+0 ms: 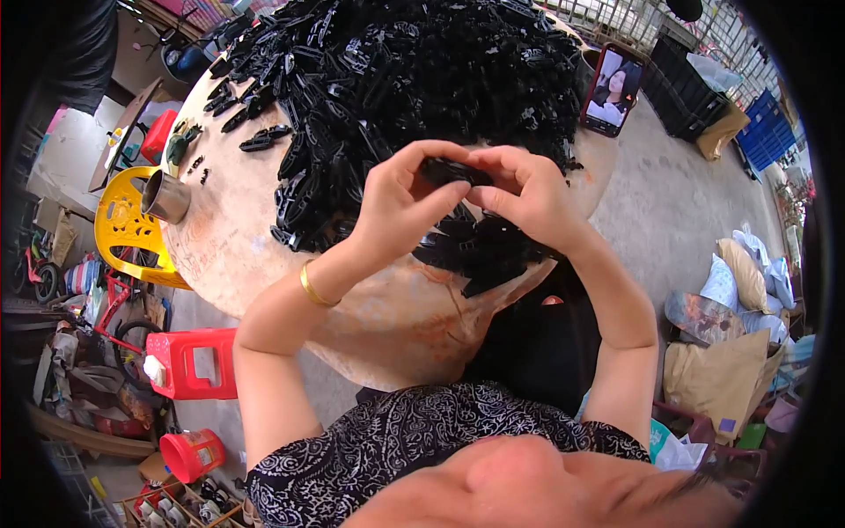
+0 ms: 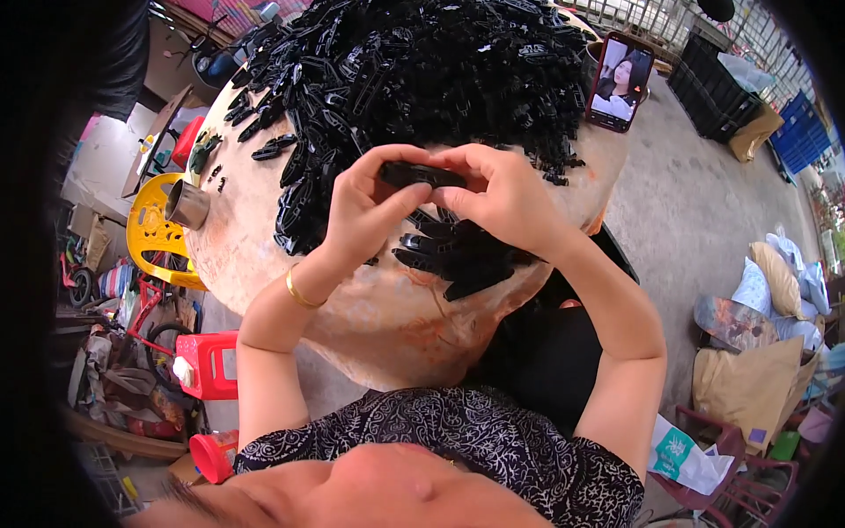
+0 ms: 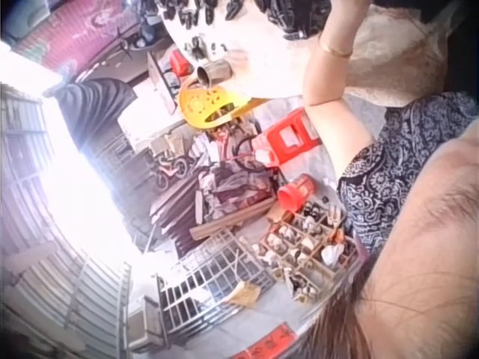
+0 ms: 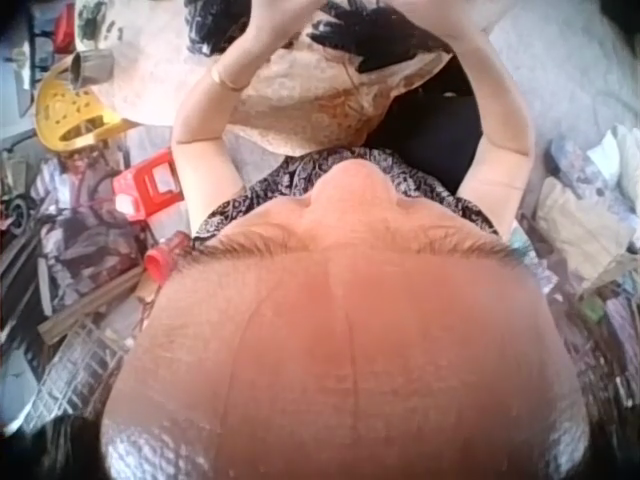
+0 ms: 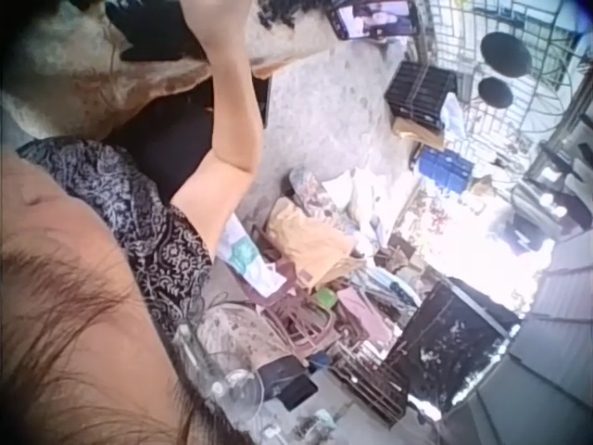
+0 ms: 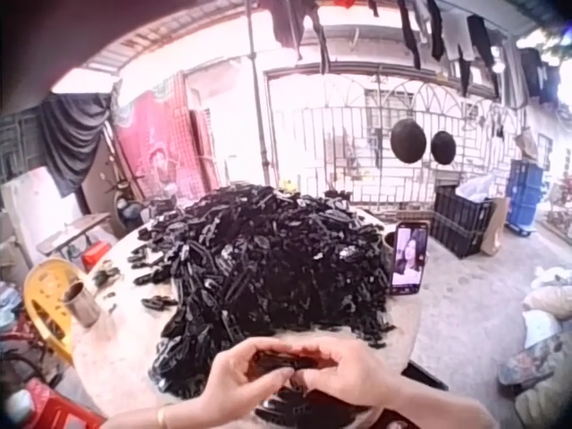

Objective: The person assembles plastic components by hand, picking pieces from a pile on the table, snapping them together, and placing the assembled parts into a separate pile.

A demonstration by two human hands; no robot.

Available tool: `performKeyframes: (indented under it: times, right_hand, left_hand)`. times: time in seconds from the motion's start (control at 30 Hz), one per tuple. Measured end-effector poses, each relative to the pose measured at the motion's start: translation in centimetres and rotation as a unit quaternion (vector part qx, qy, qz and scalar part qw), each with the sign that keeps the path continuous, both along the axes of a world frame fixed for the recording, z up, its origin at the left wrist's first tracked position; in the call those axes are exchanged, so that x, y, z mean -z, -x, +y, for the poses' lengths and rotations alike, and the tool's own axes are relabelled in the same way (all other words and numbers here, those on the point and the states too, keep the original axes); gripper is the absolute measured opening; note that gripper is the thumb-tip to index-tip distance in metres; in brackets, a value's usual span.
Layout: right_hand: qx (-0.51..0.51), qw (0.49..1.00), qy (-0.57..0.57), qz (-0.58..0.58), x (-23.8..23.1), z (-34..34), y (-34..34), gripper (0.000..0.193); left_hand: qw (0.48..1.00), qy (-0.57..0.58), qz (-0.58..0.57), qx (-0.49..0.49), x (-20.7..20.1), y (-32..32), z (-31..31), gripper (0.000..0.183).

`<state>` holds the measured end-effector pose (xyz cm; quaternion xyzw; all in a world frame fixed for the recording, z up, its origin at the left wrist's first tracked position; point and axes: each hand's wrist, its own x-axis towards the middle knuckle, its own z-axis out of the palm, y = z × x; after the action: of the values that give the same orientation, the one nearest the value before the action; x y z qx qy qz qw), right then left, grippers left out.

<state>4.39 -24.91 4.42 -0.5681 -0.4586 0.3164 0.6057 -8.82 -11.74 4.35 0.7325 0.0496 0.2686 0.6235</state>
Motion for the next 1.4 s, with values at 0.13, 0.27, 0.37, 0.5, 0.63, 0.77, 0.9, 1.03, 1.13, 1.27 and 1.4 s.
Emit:
performKeyframes:
  times: [0.13,0.27,0.37,0.5,0.63,0.77,0.9,1.03,1.13,1.27,1.4]
  right_hand:
    - [0.007,0.998,-0.038,-0.058,0.3,0.0,-0.3,0.030]
    - [0.031,0.977,0.054,-0.206,0.0,-0.3,-3.6,0.025]
    - [0.013,0.965,0.095,-0.244,2.4,-0.6,-6.9,0.024]
    - [-0.098,0.961,0.039,-0.255,3.3,-0.2,-7.5,0.018]
    - [-0.141,0.947,0.172,-0.232,1.2,0.2,-6.3,0.018]
    - [-0.066,0.905,0.020,-0.420,2.7,3.5,-5.5,0.016]
    - [-0.066,0.889,0.030,-0.452,3.9,7.7,-5.2,0.022]
    - [-0.058,0.843,0.076,-0.530,4.3,10.2,-4.4,0.029]
    - [-0.064,0.834,0.067,-0.544,4.4,10.5,-4.4,0.030]
    - [-0.044,0.837,0.074,-0.540,4.4,9.9,-3.9,0.023]
    - [0.028,0.850,0.051,-0.524,4.6,8.4,-3.3,0.019]
  left_hand:
    - [0.999,-0.029,0.026,0.008,-0.4,0.4,0.0,0.029]
    - [0.998,-0.040,0.015,0.045,-1.2,0.1,1.5,0.034]
    - [0.910,-0.382,0.160,0.021,-3.7,1.8,3.9,0.030]
    - [0.847,-0.481,0.191,0.119,-3.0,5.8,4.1,0.032]
    - [0.807,-0.530,0.256,0.054,-1.8,7.9,2.8,0.033]
    - [0.772,-0.600,0.210,-0.023,1.4,7.5,3.5,0.029]
    - [0.819,-0.549,0.137,-0.093,2.6,6.1,3.7,0.026]
    - [0.919,-0.334,0.144,-0.152,1.7,5.4,4.2,0.027]
    - [0.978,-0.047,0.122,-0.163,0.9,4.1,5.7,0.026]
    - [0.959,0.262,0.064,-0.082,0.8,2.3,7.1,0.023]
    - [0.943,0.328,0.043,-0.038,1.8,1.8,7.1,0.026]
